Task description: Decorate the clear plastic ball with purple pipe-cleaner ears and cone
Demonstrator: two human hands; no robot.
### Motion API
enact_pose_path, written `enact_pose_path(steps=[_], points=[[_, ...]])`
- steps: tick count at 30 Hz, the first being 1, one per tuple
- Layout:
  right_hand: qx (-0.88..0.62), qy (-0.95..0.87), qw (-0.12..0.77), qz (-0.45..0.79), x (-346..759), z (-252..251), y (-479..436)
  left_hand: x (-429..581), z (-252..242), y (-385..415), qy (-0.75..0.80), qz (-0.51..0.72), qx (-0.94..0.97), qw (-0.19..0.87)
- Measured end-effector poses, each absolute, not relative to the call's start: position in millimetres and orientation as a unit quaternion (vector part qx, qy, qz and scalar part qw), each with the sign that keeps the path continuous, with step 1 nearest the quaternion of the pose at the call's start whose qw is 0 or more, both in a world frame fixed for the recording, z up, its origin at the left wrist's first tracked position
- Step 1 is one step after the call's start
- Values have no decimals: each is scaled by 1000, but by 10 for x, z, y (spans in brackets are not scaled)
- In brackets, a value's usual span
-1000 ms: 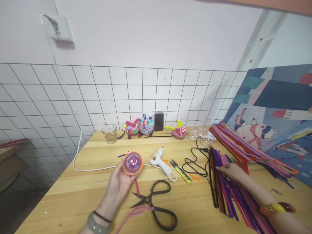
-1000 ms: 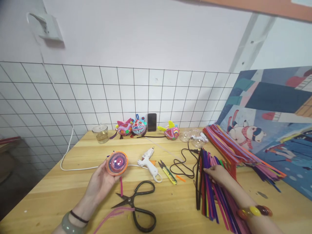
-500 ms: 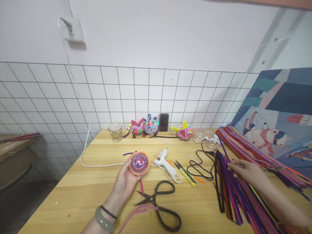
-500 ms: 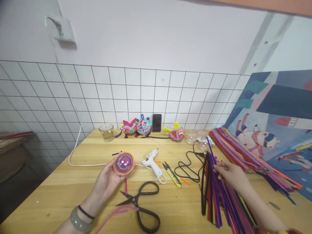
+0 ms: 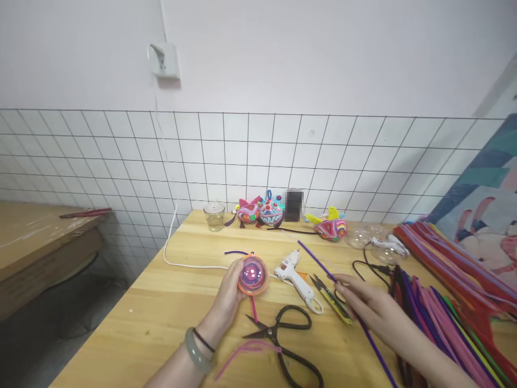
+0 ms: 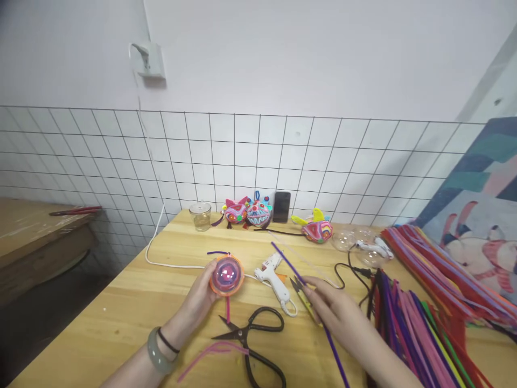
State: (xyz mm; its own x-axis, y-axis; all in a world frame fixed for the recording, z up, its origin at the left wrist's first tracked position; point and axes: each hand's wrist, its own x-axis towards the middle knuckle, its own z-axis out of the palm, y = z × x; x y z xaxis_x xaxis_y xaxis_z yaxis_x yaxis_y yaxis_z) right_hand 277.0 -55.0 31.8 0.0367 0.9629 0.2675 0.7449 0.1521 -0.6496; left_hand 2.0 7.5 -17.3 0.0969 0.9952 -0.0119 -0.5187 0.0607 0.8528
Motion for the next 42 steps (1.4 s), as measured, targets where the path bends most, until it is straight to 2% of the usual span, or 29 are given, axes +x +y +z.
enact_pose_path(steps=[1, 4, 10, 17, 22, 34, 42], points=[[-604, -711, 304, 193, 2671, 321, -534, 24, -175, 69, 336, 582, 382, 635], [-557, -754, 275, 213, 2421, 336, -475, 50, -146, 40, 349, 573, 470, 573], [-531, -749, 332, 217, 2042, 223, -320, 101, -112, -3, 366, 542, 487, 579], [-550, -664, 395, 317, 1840, -16, -271, 114, -215, -67, 333, 504, 490, 629], [-525, -702, 363, 316, 1882, -3, -283, 125, -203, -106, 332, 478, 517, 629], [-529, -724, 356, 263, 1994, -92, -240, 137, -265, -38, 345, 504, 517, 600], [-508, -759, 358, 193, 2110, -16, -254, 56, -182, 45, 400, 609, 459, 509]])
